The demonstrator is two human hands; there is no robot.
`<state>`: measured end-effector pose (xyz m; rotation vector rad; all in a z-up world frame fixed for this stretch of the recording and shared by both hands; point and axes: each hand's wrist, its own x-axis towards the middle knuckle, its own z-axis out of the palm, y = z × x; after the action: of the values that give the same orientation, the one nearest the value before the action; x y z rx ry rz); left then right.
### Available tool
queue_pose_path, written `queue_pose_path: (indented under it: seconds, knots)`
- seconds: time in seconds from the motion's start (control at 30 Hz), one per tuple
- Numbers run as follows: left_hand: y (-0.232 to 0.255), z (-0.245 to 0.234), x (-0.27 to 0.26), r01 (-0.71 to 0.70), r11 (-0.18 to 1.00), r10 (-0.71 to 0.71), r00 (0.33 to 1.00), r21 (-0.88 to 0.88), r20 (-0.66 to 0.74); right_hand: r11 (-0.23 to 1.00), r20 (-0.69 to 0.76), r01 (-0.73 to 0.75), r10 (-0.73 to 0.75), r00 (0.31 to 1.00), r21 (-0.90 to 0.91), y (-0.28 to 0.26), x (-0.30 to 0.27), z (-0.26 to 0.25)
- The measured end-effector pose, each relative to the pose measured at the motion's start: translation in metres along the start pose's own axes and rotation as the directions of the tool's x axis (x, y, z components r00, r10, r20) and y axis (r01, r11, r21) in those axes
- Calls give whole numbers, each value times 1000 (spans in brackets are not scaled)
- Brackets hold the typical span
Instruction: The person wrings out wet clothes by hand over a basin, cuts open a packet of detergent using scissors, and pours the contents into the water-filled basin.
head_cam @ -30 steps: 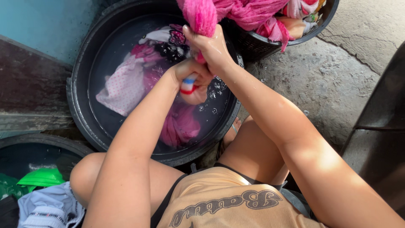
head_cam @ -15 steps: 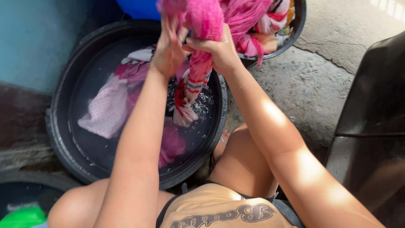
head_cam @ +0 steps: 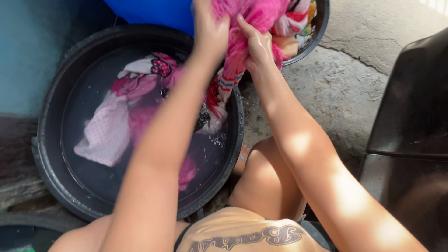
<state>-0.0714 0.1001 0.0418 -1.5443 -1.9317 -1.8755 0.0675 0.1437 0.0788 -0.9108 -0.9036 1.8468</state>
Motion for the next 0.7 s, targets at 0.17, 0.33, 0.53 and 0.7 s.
queue_pose_path:
  seconds: [0.17, 0.33, 0.53, 0.7]
  knots:
    - [107, -8, -132, 204, 979, -200, 951, -7, -235, 991, 11, 103, -103, 995, -80, 14, -27, 39]
    - [78, 20, -99, 401, 915, -391, 868, -33, -307, 975, 79, 221, -220, 972, -6, 14, -54, 57]
    - [44, -9, -85, 483, 764, -372, 872, -428, 319, 978, 202, 204, -206, 958, 29, -8, -40, 32]
    - [49, -45, -35, 744, 603, -200, 491, -288, 848, 938, 456, -9, -160, 875, 347, -1, -33, 0]
